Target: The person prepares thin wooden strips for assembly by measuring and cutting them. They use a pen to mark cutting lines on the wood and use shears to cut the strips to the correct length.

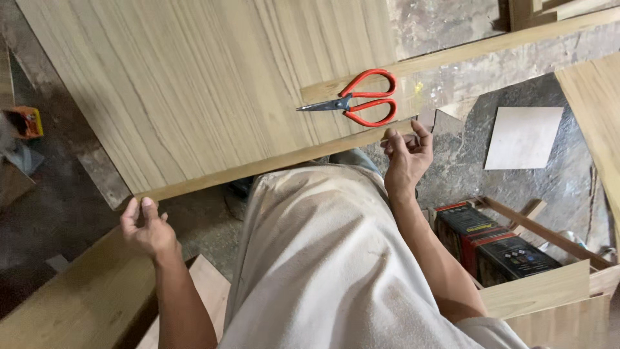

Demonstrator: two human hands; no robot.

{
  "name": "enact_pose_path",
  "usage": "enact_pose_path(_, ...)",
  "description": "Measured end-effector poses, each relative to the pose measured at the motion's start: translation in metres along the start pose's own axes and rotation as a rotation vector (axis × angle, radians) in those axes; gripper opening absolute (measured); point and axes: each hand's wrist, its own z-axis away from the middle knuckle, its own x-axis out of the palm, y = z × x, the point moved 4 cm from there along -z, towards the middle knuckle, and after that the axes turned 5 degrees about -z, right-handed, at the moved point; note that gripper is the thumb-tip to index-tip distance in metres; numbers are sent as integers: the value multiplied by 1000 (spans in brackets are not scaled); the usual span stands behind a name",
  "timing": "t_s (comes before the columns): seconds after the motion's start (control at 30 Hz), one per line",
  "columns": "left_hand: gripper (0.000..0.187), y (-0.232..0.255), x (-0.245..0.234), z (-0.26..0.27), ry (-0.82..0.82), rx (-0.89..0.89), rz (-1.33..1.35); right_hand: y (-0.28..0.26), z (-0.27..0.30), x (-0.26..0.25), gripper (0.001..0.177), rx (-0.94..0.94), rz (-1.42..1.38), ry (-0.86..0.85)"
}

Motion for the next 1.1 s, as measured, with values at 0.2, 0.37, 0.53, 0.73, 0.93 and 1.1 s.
enact_pose_path(0.2, 29, 9, -3, 1, 16, 36, -79, -12, 2, 7, 49, -37, 77, -71)
enact_pose_path(0.37, 28, 4, -3, 0, 41, 51, -113, -2, -12, 10, 48, -46, 60, -104)
enact_pose_path(0.53, 28, 11, 0, 5, 39, 85, -129, -10, -16, 19, 50, -59, 44, -97)
enact_pose_path(0.73, 31, -25, 2, -23, -35, 53, -123, -7, -19, 16, 42, -54, 20, -97)
enact_pose_path(0.93, 30, 30, 3, 6, 19, -95, -152, -15, -18, 20, 36, 5, -30, 8)
enact_pose_path(1.1, 30, -15, -2, -22, 11, -45, -90, -16, -19, 21, 33, 20, -14, 34)
